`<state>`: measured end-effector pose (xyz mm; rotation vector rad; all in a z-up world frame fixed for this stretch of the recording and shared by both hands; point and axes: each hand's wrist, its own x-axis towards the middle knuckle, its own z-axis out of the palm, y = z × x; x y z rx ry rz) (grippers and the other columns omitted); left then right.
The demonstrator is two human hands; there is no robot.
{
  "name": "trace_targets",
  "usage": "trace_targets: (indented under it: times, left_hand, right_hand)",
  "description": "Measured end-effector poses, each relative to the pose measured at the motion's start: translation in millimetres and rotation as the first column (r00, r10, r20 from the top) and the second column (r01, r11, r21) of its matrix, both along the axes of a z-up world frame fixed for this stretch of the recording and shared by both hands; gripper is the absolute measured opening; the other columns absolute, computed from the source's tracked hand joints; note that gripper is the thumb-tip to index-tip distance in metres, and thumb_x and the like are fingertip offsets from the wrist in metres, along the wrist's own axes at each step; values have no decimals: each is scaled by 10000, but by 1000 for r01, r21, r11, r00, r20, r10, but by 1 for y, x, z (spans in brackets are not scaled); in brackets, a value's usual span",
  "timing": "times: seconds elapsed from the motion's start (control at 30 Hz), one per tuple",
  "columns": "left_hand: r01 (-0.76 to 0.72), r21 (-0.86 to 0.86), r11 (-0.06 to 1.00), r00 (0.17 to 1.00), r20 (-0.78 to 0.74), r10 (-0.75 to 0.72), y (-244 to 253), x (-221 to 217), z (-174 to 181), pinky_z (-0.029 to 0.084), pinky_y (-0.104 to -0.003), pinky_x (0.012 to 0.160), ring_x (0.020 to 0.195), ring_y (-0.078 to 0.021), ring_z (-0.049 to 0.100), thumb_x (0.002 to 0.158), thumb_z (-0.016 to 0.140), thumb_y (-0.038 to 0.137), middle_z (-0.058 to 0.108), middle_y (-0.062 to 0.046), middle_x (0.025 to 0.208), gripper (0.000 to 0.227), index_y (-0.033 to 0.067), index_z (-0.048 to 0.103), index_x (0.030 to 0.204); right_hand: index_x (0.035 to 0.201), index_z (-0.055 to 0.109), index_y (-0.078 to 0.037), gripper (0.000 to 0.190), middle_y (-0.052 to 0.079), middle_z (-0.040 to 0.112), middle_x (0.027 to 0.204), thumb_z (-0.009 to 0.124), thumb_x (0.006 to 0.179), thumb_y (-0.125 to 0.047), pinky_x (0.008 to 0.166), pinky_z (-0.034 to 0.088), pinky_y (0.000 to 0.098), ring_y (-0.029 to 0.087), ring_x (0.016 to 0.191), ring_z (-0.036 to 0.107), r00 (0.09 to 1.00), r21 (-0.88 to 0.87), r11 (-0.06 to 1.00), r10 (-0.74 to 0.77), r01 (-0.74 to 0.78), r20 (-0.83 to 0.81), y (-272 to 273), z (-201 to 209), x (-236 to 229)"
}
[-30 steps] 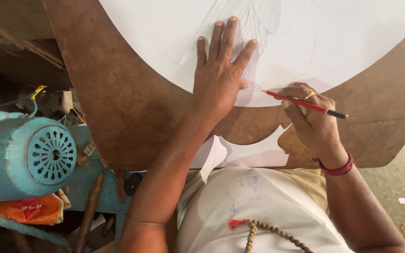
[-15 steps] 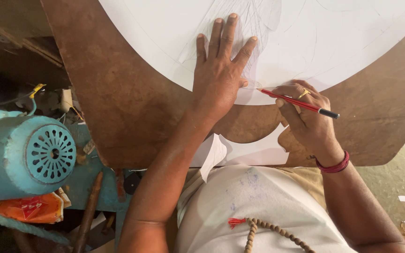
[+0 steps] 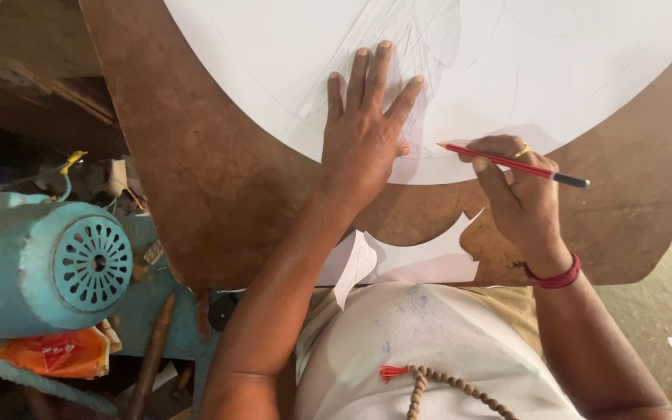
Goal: Tracing and sketching designs onto a large circular board using paper leaf templates and a pencil.
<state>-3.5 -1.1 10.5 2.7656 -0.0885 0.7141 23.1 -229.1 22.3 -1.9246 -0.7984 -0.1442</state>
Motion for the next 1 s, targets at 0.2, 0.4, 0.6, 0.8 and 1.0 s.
trace_targets:
  times: [0.2,0.4,0.6,0.8,1.0]
  left_hand:
    - [3,22,1000,1000,-15,-2,0,-2,6,276,-670,1207,1526,-413,232,688,908,252,202,-192,1645,847,183,568,1461]
    - [4,19,1000,1000,-30,-3,1,-2,9,277,-665,1204,1528,-416,234,688,907,224,203,-200,1644,856,177,558,1468]
    - [-2,18,1000,1000,-29,2,1,-2,5,276,-659,1203,1526,-415,234,687,904,238,195,-198,1642,857,185,556,1469]
    - [-3,18,1000,1000,-27,4,1,-1,3,270,-657,1214,1533,-406,223,694,902,252,184,-190,1650,850,198,555,1469]
    - [1,14,1000,999,-44,0,1,-1,5,264,-664,1214,1532,-410,220,706,894,277,180,-193,1649,840,193,551,1468]
  right_hand:
    - [1116,656,-6,72,115,743,984,636,1079,-64,697,529,287,153,787,680,991,-50,995,88,-83,98,21,10,12]
    - [1117,663,6,134,152,737,1006,675,1035,-99,751,540,337,222,854,706,984,-187,980,94,-65,153,30,16,22]
    - [1123,661,2,151,134,732,994,665,1057,-134,759,540,343,218,859,702,990,-153,985,95,-78,107,28,14,28]
    - [1111,664,2,155,116,731,964,666,1052,-141,731,535,339,208,832,699,993,-174,983,78,-62,85,31,15,27]
    - [1113,683,4,158,129,725,941,687,1026,-128,707,526,350,219,819,695,991,-234,972,59,-30,121,30,19,38]
